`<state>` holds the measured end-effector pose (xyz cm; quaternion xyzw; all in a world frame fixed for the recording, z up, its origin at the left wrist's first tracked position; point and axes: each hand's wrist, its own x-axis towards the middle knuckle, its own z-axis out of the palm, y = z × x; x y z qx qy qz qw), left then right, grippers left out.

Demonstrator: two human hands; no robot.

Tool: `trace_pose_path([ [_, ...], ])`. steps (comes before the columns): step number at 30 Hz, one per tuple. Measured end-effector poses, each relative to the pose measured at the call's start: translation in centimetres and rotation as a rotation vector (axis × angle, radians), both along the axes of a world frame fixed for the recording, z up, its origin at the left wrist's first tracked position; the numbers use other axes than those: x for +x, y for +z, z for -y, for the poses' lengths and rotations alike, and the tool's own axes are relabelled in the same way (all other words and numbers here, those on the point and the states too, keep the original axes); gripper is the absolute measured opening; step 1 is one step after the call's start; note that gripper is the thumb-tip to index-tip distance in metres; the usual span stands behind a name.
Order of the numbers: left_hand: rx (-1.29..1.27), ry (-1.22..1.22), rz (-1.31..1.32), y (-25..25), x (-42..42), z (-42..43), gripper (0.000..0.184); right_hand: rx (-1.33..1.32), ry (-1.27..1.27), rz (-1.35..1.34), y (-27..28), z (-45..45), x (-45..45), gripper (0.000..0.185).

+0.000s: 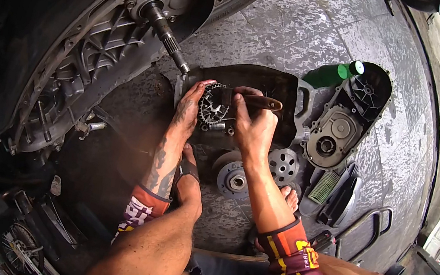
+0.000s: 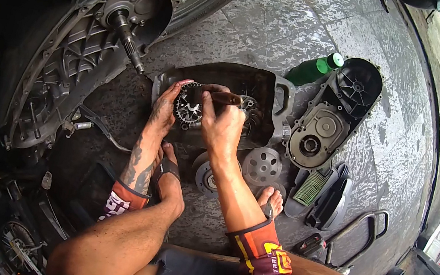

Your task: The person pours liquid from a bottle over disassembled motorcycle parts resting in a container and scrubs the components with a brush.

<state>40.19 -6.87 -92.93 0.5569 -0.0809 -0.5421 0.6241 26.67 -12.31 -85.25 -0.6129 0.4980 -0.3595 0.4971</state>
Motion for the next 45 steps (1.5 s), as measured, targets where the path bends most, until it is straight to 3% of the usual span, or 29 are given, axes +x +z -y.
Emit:
trace_pose_path([
  [4, -0.009, -0.020, -0.029, -2.1, 0.6, -0.1, 0.034, 0.013, 0.314, 0.015, -2.2, -1.1, -0.6, 0.014],
  [6, 0.003, -0.018, -0.045, -2.9, 0.9, -0.4, 0.035, -0.012, 0.348, 0.057, -3.0, -0.9, -1.0, 0.016],
  [9, -0.013, -0.107, 0.130, -2.7, 0.6, -0.5, 0.040, -0.067, 0.399, -0.116, -1.1, 0.7, -0.4, 0.015],
  [12, -0.018, -0.104, -0.002, -1.9, 0.7, -0.5, 0.051, -0.134, 0.504, -0.260, -1.0, 1.2, 0.2, 0.018],
  [14, -0.025, -0.102, -0.040, -1.5, 0.8, -0.4, 0.054, -0.026, 0.547, -0.448, -0.2, 2.4, 0.4, 0.018],
  [18, -0.051, -0.101, -0.068, -1.0, 0.8, -0.5, 0.060, -0.209, 0.455, -0.226, -1.0, 1.4, 0.9, 0.019],
  [19, -0.053, -0.100, -0.067, -1.2, 0.9, -0.5, 0.061, -0.054, 0.438, -0.154, -1.0, 0.9, 0.4, 0.017],
  [22, -0.035, -0.108, -0.025, -1.8, 0.8, -0.5, 0.069, 0.032, 0.451, -0.221, -0.8, 1.2, 0.2, 0.017],
  [23, -0.036, -0.115, -0.028, -2.1, 0.7, -0.7, 0.070, 0.052, 0.491, -0.324, -0.6, 1.3, -0.2, 0.017],
  [24, -0.038, -0.125, -0.031, -1.8, 0.5, -0.6, 0.070, -0.047, 0.445, -0.229, -0.8, 0.7, 0.3, 0.017],
  [28, -0.058, -0.091, -0.061, -1.4, 0.9, -0.7, 0.071, 0.034, 0.419, -0.187, -1.3, 0.3, 0.2, 0.017],
  [32, -0.057, -0.107, -0.085, -2.4, 0.8, -0.6, 0.069, -0.047, 0.439, -0.330, 1.0, 1.2, -0.4, 0.019],
  [34, -0.064, -0.076, -0.083, -2.4, 0.9, -0.6, 0.067, 0.069, 0.344, -0.414, 2.0, 1.6, -0.6, 0.019],
  [35, -0.010, -0.071, -0.002, -2.5, 0.7, -0.6, 0.069, 0.027, 0.271, -0.234, 1.5, 1.1, -0.5, 0.019],
  [40, -0.018, -0.066, -0.050, -2.2, 0.9, -0.4, 0.053, 0.027, 0.252, -0.149, -1.7, -0.6, 0.1, 0.018],
  [43, 0.001, -0.078, -0.007, -2.2, 0.9, -1.0, 0.051, 0.016, 0.245, 0.121, -2.4, -1.5, -0.2, 0.014],
  [45, 0.009, -0.092, 0.022, -2.0, 0.7, -1.0, 0.049, 0.033, 0.202, -0.103, -2.8, -0.8, -0.9, 0.016],
])
